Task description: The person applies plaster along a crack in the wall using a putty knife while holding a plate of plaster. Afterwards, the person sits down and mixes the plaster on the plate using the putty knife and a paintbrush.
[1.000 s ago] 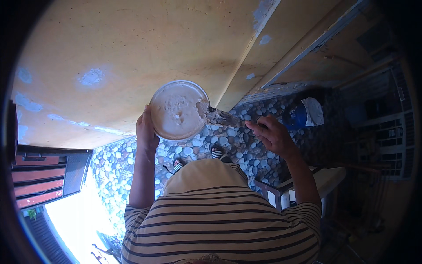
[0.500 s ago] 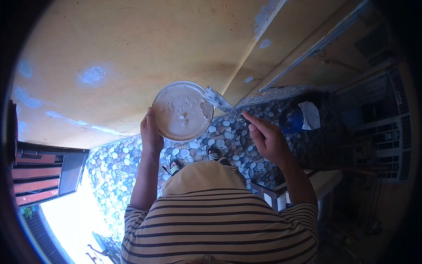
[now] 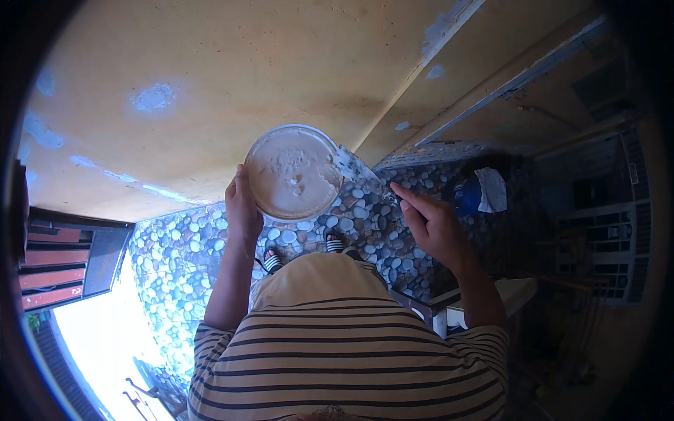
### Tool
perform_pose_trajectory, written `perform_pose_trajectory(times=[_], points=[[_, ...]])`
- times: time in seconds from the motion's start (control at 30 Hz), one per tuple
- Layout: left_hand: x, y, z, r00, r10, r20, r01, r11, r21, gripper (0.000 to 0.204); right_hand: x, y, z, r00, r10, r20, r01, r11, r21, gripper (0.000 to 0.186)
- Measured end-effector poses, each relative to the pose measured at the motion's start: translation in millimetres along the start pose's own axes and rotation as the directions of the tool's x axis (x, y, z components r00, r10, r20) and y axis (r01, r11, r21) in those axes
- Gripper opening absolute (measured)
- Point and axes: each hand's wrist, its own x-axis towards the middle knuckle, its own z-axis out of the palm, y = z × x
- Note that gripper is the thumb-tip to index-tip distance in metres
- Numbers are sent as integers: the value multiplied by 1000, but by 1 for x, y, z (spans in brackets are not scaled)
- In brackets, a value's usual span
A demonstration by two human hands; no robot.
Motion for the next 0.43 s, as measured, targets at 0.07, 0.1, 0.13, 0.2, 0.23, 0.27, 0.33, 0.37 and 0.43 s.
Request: perform_pose_trajectory(times=[0.07,0.1,0.13,0.2,0.23,0.27,0.33,0.37,0.43], points=[[-2,-1,-2,1000,-7,-9,7,1000,3,48,-5,-6,11,1000,13,-27,-13,1000,26,35],[-2,-2,-3,1000,-14,-12,14,1000,8,48,-8,-9,17,998,31,-60,-27,998,53,35],[-3,-3,-5,1000,-15,-16,15,1000,6,48,-11,-12,22,998,29,-56,-26,998,52,35],[-4,-6,-8,1000,-20,-10,20,999,25,49,-17,-17,35,988,138,-70,-128,984,126,34],[-6,-6,-8,1000,-23,-9,23,1000,20,49,-21,-17,44,988,139,-68,-130,984,121,34],[-8,-6,-6,1000,-13,-15,14,997,70,49,-26,-14,55,980,177,-87,-157,967,198,35],[-9,-8,-5,1000,-2,-19,5,993,118,50,-26,-16,71,971,215,-102,-180,945,274,35],[-8,-10,-5,1000,-2,-16,4,994,113,50,-23,-20,77,973,186,-138,-142,951,275,36],[-7,-17,-5,1000,11,-20,-9,995,101,50,-20,-25,84,972,157,-176,-105,956,275,37]])
